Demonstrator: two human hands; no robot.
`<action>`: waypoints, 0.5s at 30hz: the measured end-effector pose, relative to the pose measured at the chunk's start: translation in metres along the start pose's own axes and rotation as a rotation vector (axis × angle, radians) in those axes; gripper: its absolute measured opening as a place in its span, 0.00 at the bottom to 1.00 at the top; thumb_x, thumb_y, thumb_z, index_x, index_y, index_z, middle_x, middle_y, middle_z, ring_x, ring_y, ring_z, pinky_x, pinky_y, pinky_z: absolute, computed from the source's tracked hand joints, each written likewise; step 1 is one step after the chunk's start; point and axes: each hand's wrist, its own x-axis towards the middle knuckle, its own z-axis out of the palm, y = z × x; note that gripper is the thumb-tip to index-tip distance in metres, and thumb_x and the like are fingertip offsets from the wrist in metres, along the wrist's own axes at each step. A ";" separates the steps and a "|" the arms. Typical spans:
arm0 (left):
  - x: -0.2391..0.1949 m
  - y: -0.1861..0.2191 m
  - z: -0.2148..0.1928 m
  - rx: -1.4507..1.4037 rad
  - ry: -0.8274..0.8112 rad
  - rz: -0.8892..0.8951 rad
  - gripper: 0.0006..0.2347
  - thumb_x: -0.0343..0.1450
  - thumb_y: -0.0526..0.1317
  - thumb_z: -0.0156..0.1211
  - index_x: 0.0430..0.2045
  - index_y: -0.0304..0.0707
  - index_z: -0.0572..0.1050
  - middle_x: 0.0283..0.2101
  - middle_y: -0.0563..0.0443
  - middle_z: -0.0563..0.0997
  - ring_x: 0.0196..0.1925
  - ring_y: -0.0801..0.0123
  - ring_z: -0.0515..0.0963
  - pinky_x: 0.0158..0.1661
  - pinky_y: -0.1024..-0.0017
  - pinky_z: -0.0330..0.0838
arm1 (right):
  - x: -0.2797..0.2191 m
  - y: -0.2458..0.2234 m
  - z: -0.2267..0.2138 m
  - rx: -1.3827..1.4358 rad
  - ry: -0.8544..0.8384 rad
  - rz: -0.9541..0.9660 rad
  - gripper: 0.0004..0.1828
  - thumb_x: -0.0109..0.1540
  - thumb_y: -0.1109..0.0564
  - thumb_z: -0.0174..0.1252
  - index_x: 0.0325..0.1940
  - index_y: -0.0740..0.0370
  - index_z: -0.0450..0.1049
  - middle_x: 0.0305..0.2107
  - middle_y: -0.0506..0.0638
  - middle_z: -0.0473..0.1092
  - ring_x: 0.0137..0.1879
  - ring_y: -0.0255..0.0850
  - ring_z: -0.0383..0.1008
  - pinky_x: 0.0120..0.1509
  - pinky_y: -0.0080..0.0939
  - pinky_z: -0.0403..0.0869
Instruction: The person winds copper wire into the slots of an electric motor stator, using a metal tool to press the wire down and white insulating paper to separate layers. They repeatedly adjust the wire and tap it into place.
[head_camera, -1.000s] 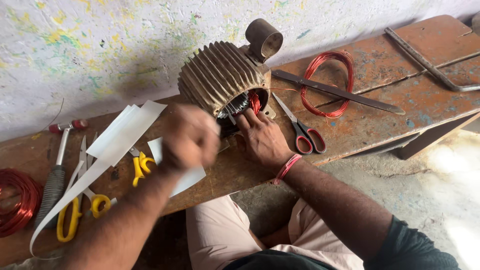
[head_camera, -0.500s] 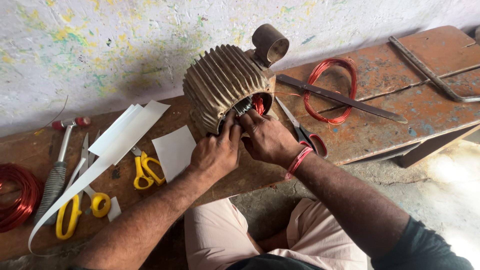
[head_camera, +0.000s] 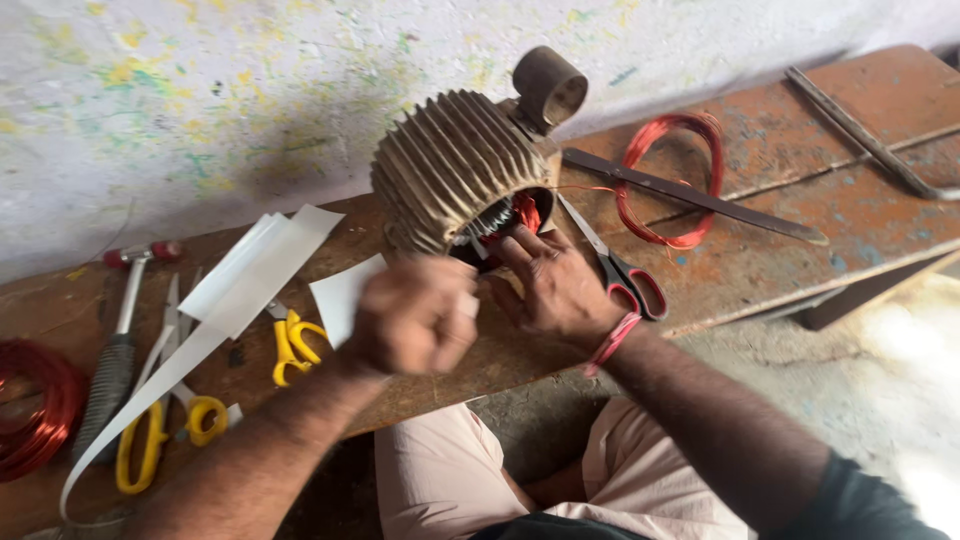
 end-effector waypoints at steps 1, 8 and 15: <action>0.007 -0.021 -0.010 -0.222 0.165 0.078 0.05 0.72 0.36 0.63 0.31 0.40 0.71 0.28 0.51 0.78 0.28 0.65 0.80 0.27 0.69 0.77 | -0.004 -0.006 0.004 -0.009 0.076 0.026 0.18 0.57 0.54 0.64 0.48 0.62 0.72 0.36 0.56 0.69 0.40 0.55 0.76 0.43 0.56 0.74; 0.047 -0.157 -0.023 -0.610 0.281 -1.259 0.11 0.73 0.41 0.59 0.44 0.34 0.79 0.43 0.47 0.84 0.44 0.67 0.83 0.45 0.69 0.79 | -0.003 -0.016 0.046 -0.083 0.096 0.383 0.10 0.61 0.56 0.61 0.44 0.58 0.71 0.36 0.55 0.70 0.41 0.56 0.77 0.41 0.55 0.75; 0.074 -0.085 -0.006 -1.162 0.178 -1.186 0.15 0.75 0.44 0.54 0.48 0.30 0.78 0.45 0.42 0.84 0.46 0.63 0.84 0.47 0.67 0.80 | -0.004 -0.008 0.057 0.001 0.040 0.460 0.09 0.62 0.56 0.59 0.45 0.58 0.70 0.37 0.58 0.71 0.40 0.59 0.77 0.41 0.58 0.75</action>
